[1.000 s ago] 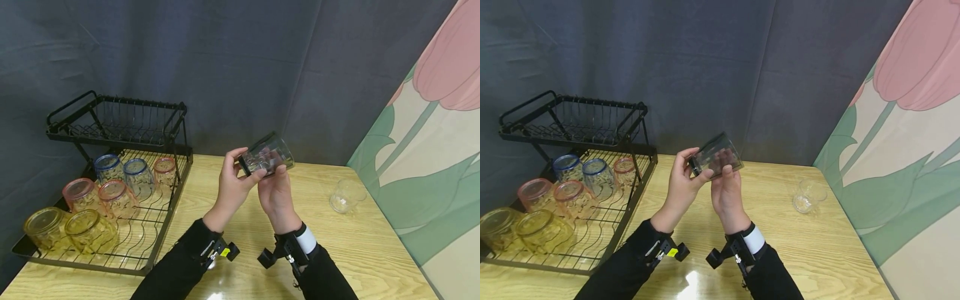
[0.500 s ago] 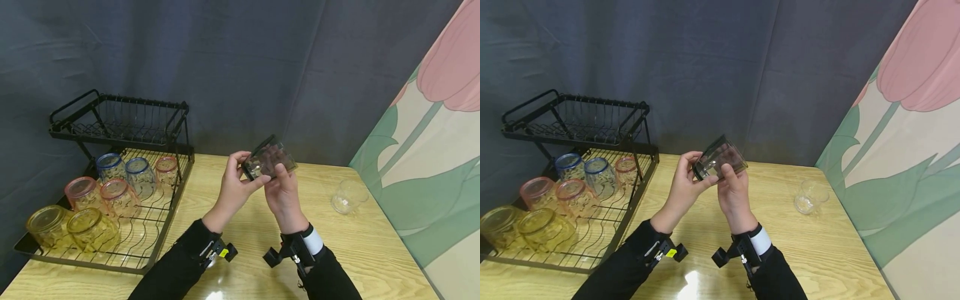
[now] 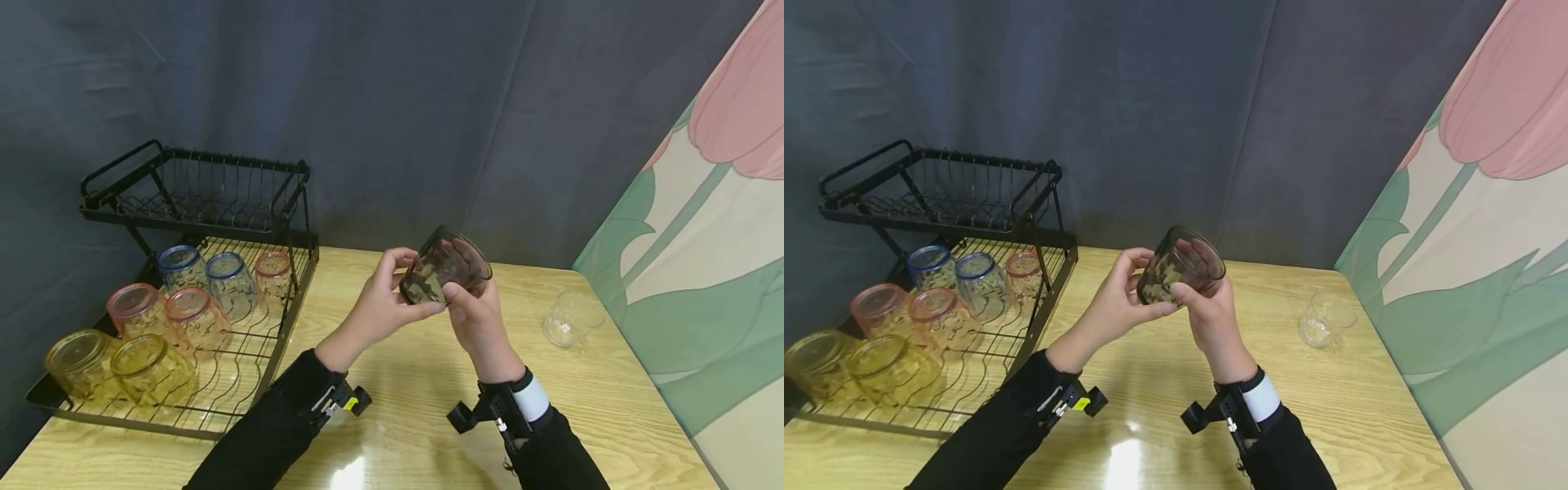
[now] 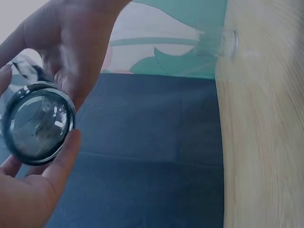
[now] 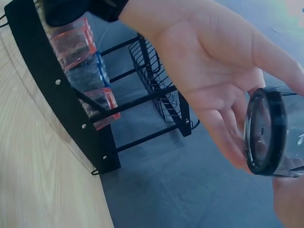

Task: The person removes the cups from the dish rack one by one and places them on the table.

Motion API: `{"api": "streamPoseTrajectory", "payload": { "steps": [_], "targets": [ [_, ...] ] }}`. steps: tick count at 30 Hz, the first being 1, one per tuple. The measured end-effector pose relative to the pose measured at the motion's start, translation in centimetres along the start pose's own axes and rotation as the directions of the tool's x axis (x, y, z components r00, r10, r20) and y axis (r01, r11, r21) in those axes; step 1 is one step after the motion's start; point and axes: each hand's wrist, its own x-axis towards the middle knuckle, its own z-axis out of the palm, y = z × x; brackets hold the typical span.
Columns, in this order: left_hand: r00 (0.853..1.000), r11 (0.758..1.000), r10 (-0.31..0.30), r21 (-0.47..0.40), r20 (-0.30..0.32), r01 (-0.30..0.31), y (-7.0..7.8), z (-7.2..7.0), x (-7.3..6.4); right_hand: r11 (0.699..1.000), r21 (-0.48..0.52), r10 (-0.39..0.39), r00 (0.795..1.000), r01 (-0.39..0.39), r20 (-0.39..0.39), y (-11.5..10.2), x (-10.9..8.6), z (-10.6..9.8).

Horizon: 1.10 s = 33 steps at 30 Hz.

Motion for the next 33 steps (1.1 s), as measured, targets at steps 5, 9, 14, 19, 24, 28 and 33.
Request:
{"api": "streamPoseTrajectory", "payload": {
  "steps": [5,9,14,19,24,28,33],
  "targets": [
    [0.999,0.987,0.012,0.158,0.045,-0.019,0.1,-0.6,-0.1,0.999,-0.035,-0.024,0.998,0.026,0.059,-0.3,-0.2,-0.4],
    [0.997,0.960,0.023,0.278,0.077,-0.043,0.3,-0.9,-0.1,0.994,-0.105,-0.035,0.996,0.043,0.082,-0.7,-0.5,-0.6],
    [0.993,0.903,0.016,0.425,0.118,-0.065,0.6,-1.6,-0.1,0.978,-0.204,-0.031,0.996,0.047,0.082,-1.0,-0.8,-0.8],
    [0.989,0.861,-0.004,0.503,0.150,-0.073,0.6,-2.4,-0.1,0.965,-0.253,-0.043,0.994,0.067,0.098,-0.8,-1.0,-1.3],
    [0.991,0.841,-0.008,0.537,0.136,-0.067,0.7,-3.4,-0.1,0.952,-0.295,-0.058,0.994,0.084,0.094,-0.7,-1.4,-2.1],
    [0.992,0.815,-0.013,0.576,0.122,-0.060,0.8,-4.6,-0.2,0.950,-0.298,-0.076,0.994,0.098,0.084,-0.7,-1.7,-3.0],
    [0.996,0.805,-0.036,0.593,0.087,-0.023,0.9,-6.4,-0.5,0.952,-0.287,-0.093,0.995,0.102,0.043,-0.8,-2.2,-4.3]
  ]
}}
